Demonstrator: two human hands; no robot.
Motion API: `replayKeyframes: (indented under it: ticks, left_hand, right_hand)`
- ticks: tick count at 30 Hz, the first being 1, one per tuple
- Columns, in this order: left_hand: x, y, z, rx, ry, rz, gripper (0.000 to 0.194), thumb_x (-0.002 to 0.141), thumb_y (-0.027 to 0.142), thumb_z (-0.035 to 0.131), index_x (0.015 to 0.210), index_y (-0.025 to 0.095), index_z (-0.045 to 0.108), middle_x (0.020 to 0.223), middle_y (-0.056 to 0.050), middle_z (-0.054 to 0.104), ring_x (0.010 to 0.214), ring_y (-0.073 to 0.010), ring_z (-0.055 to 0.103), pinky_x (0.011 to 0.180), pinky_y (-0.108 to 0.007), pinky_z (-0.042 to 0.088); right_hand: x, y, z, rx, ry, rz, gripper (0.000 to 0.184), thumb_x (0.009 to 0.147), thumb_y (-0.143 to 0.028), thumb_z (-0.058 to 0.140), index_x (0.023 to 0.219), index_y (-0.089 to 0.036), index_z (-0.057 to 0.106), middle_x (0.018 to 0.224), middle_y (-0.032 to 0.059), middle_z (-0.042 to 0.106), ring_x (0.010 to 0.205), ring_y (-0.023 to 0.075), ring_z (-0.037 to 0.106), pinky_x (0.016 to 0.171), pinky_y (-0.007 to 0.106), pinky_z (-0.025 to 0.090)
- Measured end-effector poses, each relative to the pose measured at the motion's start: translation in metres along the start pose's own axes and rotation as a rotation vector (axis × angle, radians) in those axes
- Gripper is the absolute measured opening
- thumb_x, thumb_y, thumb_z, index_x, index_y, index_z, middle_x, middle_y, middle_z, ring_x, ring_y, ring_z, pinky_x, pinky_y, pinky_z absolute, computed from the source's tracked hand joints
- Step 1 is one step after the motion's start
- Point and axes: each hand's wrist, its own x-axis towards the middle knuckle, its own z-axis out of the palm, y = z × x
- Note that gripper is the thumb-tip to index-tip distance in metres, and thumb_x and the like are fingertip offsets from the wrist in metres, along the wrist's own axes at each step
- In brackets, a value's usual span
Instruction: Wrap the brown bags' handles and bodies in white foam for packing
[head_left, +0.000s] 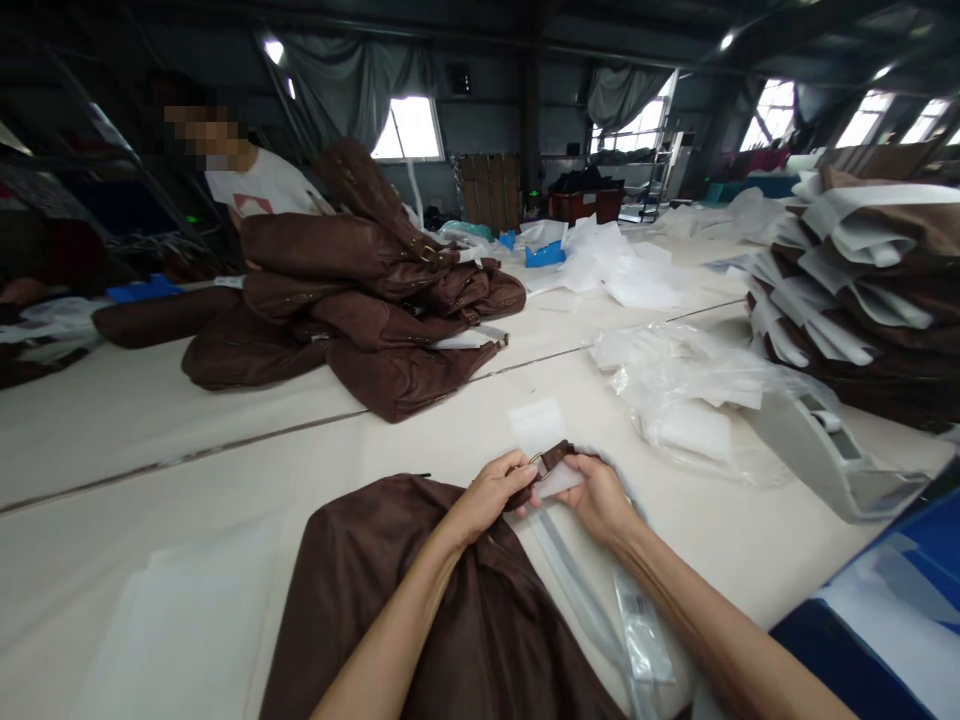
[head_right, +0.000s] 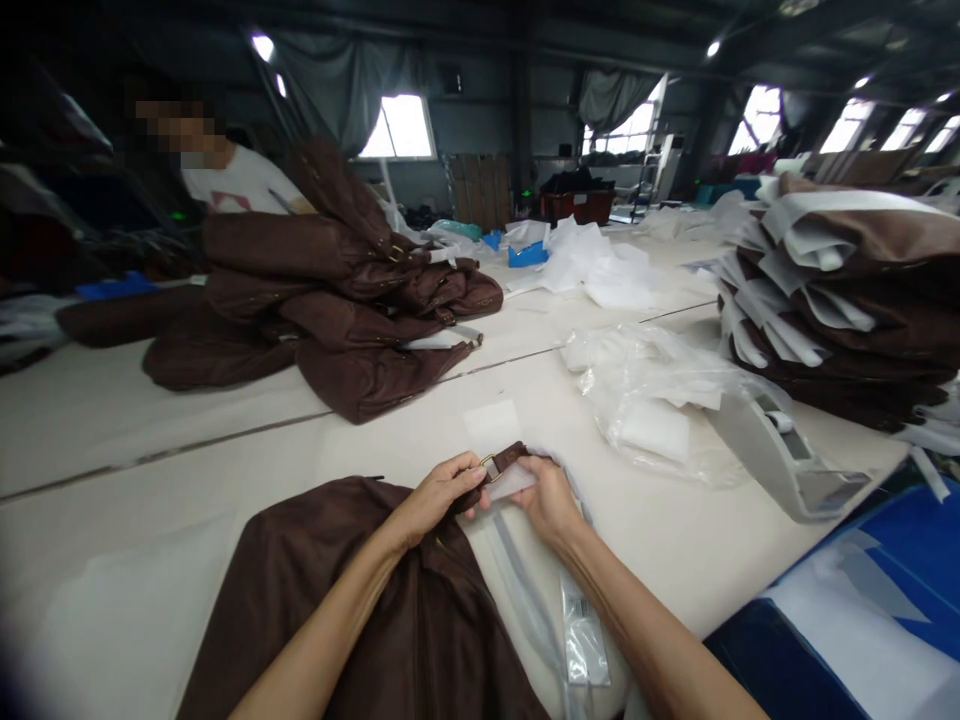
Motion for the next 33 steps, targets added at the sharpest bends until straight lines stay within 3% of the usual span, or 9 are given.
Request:
replayKeyframes:
  ticks: [6, 12, 15, 19, 22, 24, 26, 30, 33]
  left_hand:
    - [0.005, -0.012, 0.000, -0.139, 0.099, -0.077, 0.048, 0.079, 0.056, 0.068, 0.098, 0.019, 0.043, 0.076, -0.001, 0.063, 0.059, -0.0122, 0.054, 0.054, -0.023, 0.043]
    - [0.008, -0.013, 0.000, -0.267, 0.068, -0.087, 0.057, 0.072, 0.052, 0.074, 0.112, 0.016, 0.057, 0.093, -0.004, 0.059, 0.071, -0.0132, 0.053, 0.053, -0.022, 0.046]
    - [0.008, -0.013, 0.000, -0.308, 0.076, -0.087, 0.051, 0.072, 0.052, 0.074, 0.105, 0.014, 0.063, 0.082, -0.001, 0.058, 0.062, -0.0104, 0.048, 0.054, -0.022, 0.044]
    - [0.009, -0.013, 0.001, -0.363, 0.089, -0.104, 0.043, 0.069, 0.051, 0.078, 0.083, 0.013, 0.065, 0.067, 0.000, 0.060, 0.056, -0.0103, 0.050, 0.056, -0.023, 0.044]
    - [0.011, -0.017, 0.001, -0.417, 0.092, -0.121, 0.042, 0.065, 0.049, 0.082, 0.081, 0.013, 0.066, 0.069, -0.001, 0.065, 0.057, -0.0120, 0.056, 0.058, -0.024, 0.045]
    - [0.013, -0.019, 0.001, -0.438, 0.087, -0.131, 0.043, 0.062, 0.048, 0.083, 0.081, 0.013, 0.067, 0.068, -0.002, 0.066, 0.057, -0.0131, 0.058, 0.058, -0.024, 0.046]
    - [0.014, -0.021, 0.000, -0.442, 0.083, -0.135, 0.042, 0.061, 0.047, 0.084, 0.080, 0.013, 0.067, 0.067, -0.002, 0.066, 0.055, -0.0131, 0.057, 0.056, -0.024, 0.045]
    - [0.012, -0.018, 0.001, -0.413, 0.097, -0.119, 0.040, 0.063, 0.047, 0.082, 0.081, 0.014, 0.068, 0.069, -0.001, 0.065, 0.056, -0.0119, 0.056, 0.055, -0.023, 0.045]
    - [0.010, -0.014, 0.004, -0.368, 0.121, -0.092, 0.036, 0.067, 0.043, 0.077, 0.088, 0.014, 0.069, 0.076, -0.002, 0.067, 0.064, -0.0133, 0.058, 0.057, -0.022, 0.047]
  right_hand:
    - [0.002, -0.005, -0.015, -0.074, 0.019, -0.019, 0.023, 0.062, -0.027, 0.068, 0.082, -0.017, 0.067, 0.082, 0.0046, 0.072, 0.078, 0.0239, 0.064, 0.063, 0.033, 0.054]
    - [0.009, -0.005, -0.020, -0.275, -0.016, 0.031, 0.027, 0.065, -0.031, 0.064, 0.087, -0.016, 0.067, 0.088, 0.0066, 0.072, 0.084, 0.0261, 0.064, 0.061, 0.032, 0.053]
    - [-0.002, -0.012, -0.016, -0.304, -0.036, 0.056, 0.031, 0.068, -0.036, 0.068, 0.091, -0.017, 0.065, 0.098, 0.0081, 0.071, 0.090, 0.0272, 0.065, 0.065, 0.034, 0.055]
    - [-0.032, -0.014, -0.027, -0.479, -0.208, 0.048, 0.054, 0.075, -0.041, 0.072, 0.123, -0.021, 0.057, 0.117, 0.0098, 0.066, 0.102, 0.0271, 0.064, 0.085, 0.041, 0.056]
    - [-0.046, -0.008, -0.048, -0.785, -0.170, -0.159, 0.071, 0.080, -0.038, 0.069, 0.142, -0.023, 0.038, 0.125, 0.0133, 0.060, 0.109, 0.0279, 0.063, 0.092, 0.045, 0.053]
    - [-0.045, -0.006, -0.059, -1.012, -0.143, -0.389, 0.066, 0.087, -0.035, 0.058, 0.147, -0.023, 0.031, 0.128, 0.0155, 0.056, 0.109, 0.0277, 0.062, 0.091, 0.047, 0.054]
    - [-0.038, -0.009, -0.061, -1.222, -0.197, -0.622, 0.054, 0.093, -0.029, 0.048, 0.146, -0.024, 0.036, 0.124, 0.0153, 0.056, 0.107, 0.0273, 0.061, 0.088, 0.047, 0.054]
    - [-0.021, -0.032, -0.045, -1.538, -0.344, -0.942, 0.024, 0.095, -0.022, 0.045, 0.106, -0.026, 0.065, 0.096, 0.0099, 0.059, 0.089, 0.0246, 0.058, 0.076, 0.040, 0.052]
    - [-0.007, -0.052, -0.032, -1.579, -0.448, -1.000, 0.020, 0.095, -0.021, 0.048, 0.085, -0.024, 0.064, 0.107, 0.0098, 0.059, 0.102, 0.0254, 0.055, 0.088, 0.042, 0.048]
